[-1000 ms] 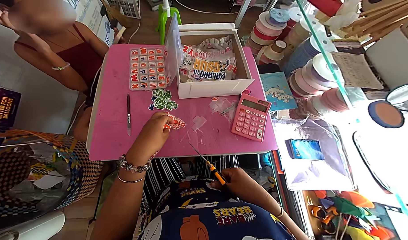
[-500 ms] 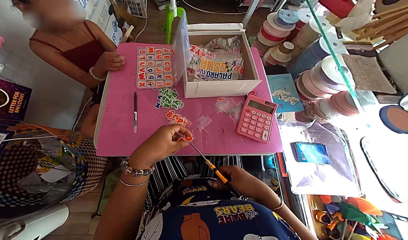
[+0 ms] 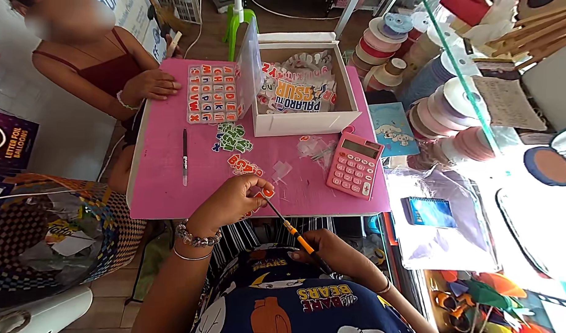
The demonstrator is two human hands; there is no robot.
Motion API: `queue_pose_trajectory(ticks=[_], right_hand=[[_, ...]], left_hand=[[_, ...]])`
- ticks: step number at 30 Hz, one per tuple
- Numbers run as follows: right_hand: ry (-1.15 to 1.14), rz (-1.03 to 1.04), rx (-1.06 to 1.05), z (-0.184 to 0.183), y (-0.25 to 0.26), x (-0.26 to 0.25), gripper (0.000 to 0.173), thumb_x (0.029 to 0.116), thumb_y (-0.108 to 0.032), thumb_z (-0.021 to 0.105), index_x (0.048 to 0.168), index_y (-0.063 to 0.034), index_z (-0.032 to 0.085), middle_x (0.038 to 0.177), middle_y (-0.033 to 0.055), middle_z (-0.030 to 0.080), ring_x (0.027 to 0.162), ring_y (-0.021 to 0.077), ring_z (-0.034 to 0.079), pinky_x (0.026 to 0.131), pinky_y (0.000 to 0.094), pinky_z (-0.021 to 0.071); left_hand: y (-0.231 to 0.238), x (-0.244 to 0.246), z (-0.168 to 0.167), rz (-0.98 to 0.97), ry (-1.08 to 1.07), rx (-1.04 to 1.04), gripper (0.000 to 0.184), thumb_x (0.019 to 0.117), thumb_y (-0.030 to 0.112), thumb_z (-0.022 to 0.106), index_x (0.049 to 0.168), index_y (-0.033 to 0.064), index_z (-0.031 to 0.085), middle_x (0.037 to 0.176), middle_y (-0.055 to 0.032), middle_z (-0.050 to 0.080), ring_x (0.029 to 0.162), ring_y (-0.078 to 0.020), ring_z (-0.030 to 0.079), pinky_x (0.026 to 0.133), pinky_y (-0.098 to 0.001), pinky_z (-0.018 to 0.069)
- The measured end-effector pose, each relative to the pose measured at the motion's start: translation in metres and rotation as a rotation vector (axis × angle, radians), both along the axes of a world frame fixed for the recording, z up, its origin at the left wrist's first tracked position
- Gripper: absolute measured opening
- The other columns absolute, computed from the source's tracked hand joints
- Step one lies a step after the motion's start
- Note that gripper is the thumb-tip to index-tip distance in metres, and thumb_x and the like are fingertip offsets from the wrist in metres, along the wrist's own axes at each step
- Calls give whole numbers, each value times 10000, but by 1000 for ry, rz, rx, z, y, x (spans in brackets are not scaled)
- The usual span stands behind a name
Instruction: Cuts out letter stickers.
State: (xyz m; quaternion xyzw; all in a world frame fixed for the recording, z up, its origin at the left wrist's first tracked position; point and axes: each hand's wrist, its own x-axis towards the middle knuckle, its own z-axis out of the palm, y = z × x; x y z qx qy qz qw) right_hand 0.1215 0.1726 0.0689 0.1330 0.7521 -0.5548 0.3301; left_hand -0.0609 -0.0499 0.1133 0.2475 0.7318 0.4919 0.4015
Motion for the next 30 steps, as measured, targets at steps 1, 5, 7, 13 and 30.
queue_pose_trajectory(ticks=[1,5,7,13,30], right_hand=[[-1,0,-1,0,0,0,384,876,-442,791,773,-115,619,589,-89,497,512,-6,454,505,187,371],[-9,3,2,1,0,-1,371,881,-428,791,777,-113,624,590,-88,500,510,-8,454,504,185,373],[-12,1,2,2,0,-1,366,882,-422,791,781,-112,625,589,-87,503,510,-9,457,504,184,376],[6,-17,-3,0,-1,1,363,880,-417,792,761,-117,624,578,-91,499,504,-12,453,495,183,368],[16,-55,137,-5,-2,10,421,869,-448,800,724,-112,591,573,-76,494,506,7,444,507,212,367]], left_hand=[[0,0,0,-9,3,-3,246,942,48,706,1184,79,673,1111,6,690,755,0,649,713,-162,555],[0,-1,-2,-28,3,5,246,941,52,705,1181,101,680,1104,11,676,731,6,628,674,-150,537],[0,0,-2,-23,-1,14,236,940,53,707,1169,105,683,1096,12,683,716,8,624,657,-146,529],[0,0,-3,-32,3,19,235,943,50,699,1171,105,684,1141,11,669,745,5,631,674,-150,539],[2,-18,-8,128,546,-239,294,948,-34,657,1226,57,685,1277,-142,635,1025,-253,668,878,-442,562]])
